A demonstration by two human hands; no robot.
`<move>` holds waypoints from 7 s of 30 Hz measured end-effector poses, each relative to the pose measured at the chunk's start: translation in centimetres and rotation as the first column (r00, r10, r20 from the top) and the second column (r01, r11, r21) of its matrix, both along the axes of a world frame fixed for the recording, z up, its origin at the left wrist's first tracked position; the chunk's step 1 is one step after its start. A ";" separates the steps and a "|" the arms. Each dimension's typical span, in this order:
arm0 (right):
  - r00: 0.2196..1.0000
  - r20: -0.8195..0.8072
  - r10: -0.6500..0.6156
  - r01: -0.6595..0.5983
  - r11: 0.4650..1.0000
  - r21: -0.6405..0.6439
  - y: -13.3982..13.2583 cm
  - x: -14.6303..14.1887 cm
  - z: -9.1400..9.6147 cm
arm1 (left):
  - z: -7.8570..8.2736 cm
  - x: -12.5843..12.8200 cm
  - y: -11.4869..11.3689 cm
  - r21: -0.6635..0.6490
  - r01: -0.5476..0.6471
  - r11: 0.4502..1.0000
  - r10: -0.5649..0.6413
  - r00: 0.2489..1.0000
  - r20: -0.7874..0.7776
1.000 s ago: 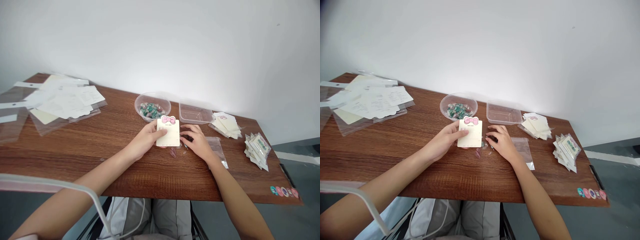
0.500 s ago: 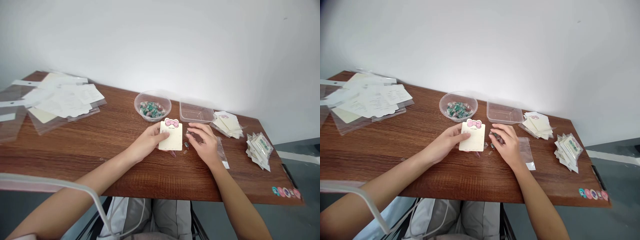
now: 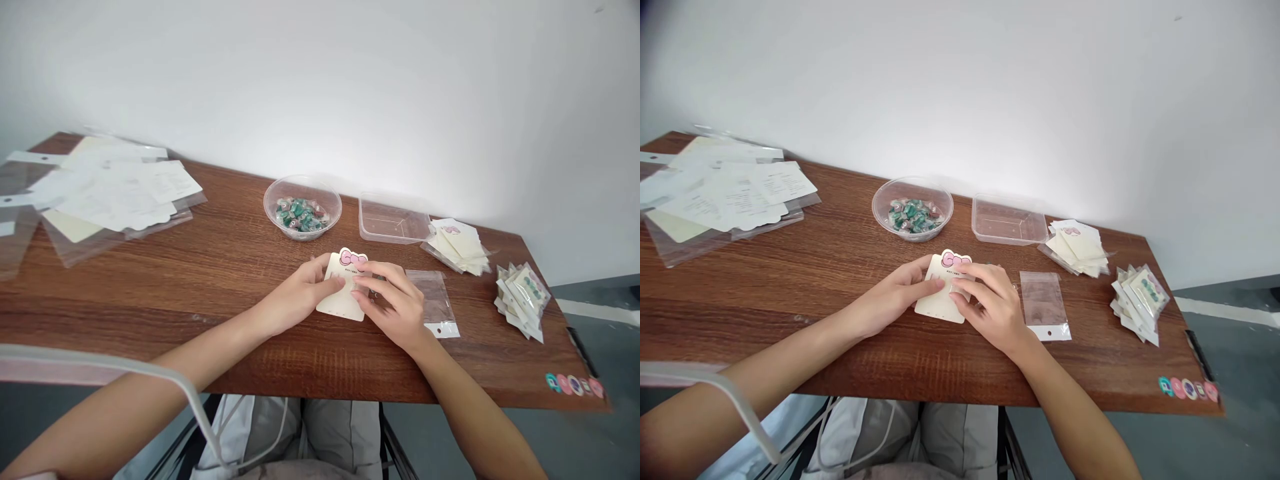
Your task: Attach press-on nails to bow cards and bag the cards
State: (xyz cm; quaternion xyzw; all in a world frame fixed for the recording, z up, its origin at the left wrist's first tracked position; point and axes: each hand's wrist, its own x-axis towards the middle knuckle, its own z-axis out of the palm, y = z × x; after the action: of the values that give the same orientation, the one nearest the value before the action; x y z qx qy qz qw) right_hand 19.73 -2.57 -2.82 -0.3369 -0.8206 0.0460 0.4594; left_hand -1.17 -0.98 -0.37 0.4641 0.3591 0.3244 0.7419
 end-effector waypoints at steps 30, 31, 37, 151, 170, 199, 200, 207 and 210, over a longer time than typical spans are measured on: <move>0.999 0.039 -0.013 0.013 1.000 -0.004 0.1 -0.4 0.1 | 0.1 0.3 -0.5 -0.019 -0.014 1.000 0.015 0.999 0.039; 0.999 0.044 -0.015 0.016 1.000 -0.009 0.1 -0.4 0.1 | 0.0 0.3 -0.5 -0.022 -0.017 1.000 0.017 0.999 0.034; 0.999 0.047 -0.020 0.023 0.997 -0.070 0.1 -0.3 0.0 | -0.1 0.3 -0.5 -0.044 -0.018 0.999 0.019 1.000 0.025; 0.938 0.332 -0.102 0.250 0.863 -0.440 3.3 4.4 -1.5 | 1.5 -1.1 1.3 -0.094 -0.318 0.943 0.325 0.943 0.071; 0.978 0.038 -0.205 0.208 0.950 -0.231 2.5 3.1 -0.6 | 0.5 -0.2 0.6 -0.062 -0.234 0.970 0.238 0.969 0.069; 0.998 -0.017 -0.064 0.061 0.989 -0.133 0.3 -0.4 -0.1 | -0.2 0.3 0.0 0.182 -0.134 0.974 0.171 0.963 -0.207; 0.998 -0.015 -0.065 0.063 0.990 -0.129 0.3 -0.4 -0.1 | -0.2 0.3 -0.1 0.186 -0.136 0.973 0.173 0.964 -0.204; 0.999 0.003 -0.049 0.049 0.993 -0.103 0.3 -0.3 -0.2 | -0.1 0.4 -0.1 0.186 -0.121 0.975 0.159 0.967 -0.199; 0.999 0.007 -0.052 0.053 0.993 -0.107 0.3 -0.3 -0.2 | -0.1 0.4 -0.2 0.185 -0.123 0.975 0.160 0.967 -0.198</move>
State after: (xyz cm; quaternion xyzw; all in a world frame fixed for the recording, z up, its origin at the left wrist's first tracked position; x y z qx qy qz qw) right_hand 19.45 -2.24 -3.05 -0.3824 -0.8089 0.0771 0.4399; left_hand -0.80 -1.16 -0.42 0.5311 0.4390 0.3550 0.6318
